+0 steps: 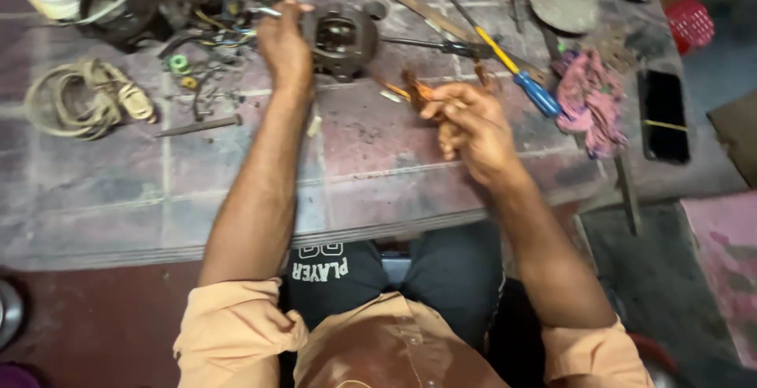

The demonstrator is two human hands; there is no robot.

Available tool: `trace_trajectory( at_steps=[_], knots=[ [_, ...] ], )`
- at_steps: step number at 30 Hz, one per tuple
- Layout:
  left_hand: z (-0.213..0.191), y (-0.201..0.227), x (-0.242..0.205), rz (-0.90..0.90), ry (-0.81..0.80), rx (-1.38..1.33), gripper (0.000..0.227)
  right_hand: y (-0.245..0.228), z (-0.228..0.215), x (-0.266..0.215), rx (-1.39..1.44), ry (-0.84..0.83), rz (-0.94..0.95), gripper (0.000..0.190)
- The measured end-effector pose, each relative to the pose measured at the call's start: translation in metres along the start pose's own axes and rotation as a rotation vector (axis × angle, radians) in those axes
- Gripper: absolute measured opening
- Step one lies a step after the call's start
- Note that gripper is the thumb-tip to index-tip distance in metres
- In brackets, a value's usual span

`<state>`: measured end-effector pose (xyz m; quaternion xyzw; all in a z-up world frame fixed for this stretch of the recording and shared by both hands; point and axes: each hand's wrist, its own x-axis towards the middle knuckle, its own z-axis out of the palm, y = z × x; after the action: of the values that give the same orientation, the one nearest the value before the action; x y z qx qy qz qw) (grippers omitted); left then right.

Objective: The person is disassembling and repairing an electric fan motor, specifically inspecting the copper coil and motor housing.

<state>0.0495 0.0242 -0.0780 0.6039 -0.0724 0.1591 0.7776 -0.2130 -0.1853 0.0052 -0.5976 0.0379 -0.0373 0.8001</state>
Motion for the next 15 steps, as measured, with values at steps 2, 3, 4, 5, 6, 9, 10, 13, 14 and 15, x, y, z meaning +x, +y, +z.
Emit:
trace_trajectory(
  at_steps=[2,3,4,5,6,9,10,13,14,15],
  knots=[
    [0.003,0.008,-0.002,0.017,-0.015,0.018,0.035,-0.008,0.011,0.000,-0.086,0.033,-0.056,0.022],
    [0.007,0.010,-0.004,0.029,-0.049,0.031,0.035,-0.012,0.015,-0.001,-0.171,0.085,-0.119,0.028],
    [0.007,0.012,-0.005,0.028,-0.040,0.032,0.035,-0.023,0.027,-0.003,-0.172,0.077,-0.115,0.028],
    [0.007,0.013,-0.005,0.031,-0.064,0.018,0.035,-0.033,0.038,-0.004,-0.253,0.158,-0.253,0.031],
    [0.010,0.015,-0.006,0.033,-0.092,0.002,0.035,-0.045,0.048,-0.007,-0.333,0.243,-0.394,0.035],
    [0.010,0.024,-0.011,0.074,-0.114,0.027,0.035,-0.031,0.036,-0.003,-0.565,0.292,-0.615,0.024],
    [0.009,0.029,-0.014,0.072,-0.111,0.028,0.035,-0.031,0.043,0.000,-0.565,0.289,-0.614,0.024],
    [0.010,0.042,-0.020,0.060,-0.108,0.086,0.035,-0.036,0.070,0.011,-0.787,0.173,-0.624,0.013],
    [0.010,0.045,-0.022,0.094,-0.119,0.104,0.035,-0.038,0.082,0.017,-0.908,0.119,-0.628,0.015],
    [0.012,0.048,-0.024,0.128,-0.129,0.122,0.035,-0.041,0.094,0.023,-1.027,0.064,-0.632,0.018]
  ],
)
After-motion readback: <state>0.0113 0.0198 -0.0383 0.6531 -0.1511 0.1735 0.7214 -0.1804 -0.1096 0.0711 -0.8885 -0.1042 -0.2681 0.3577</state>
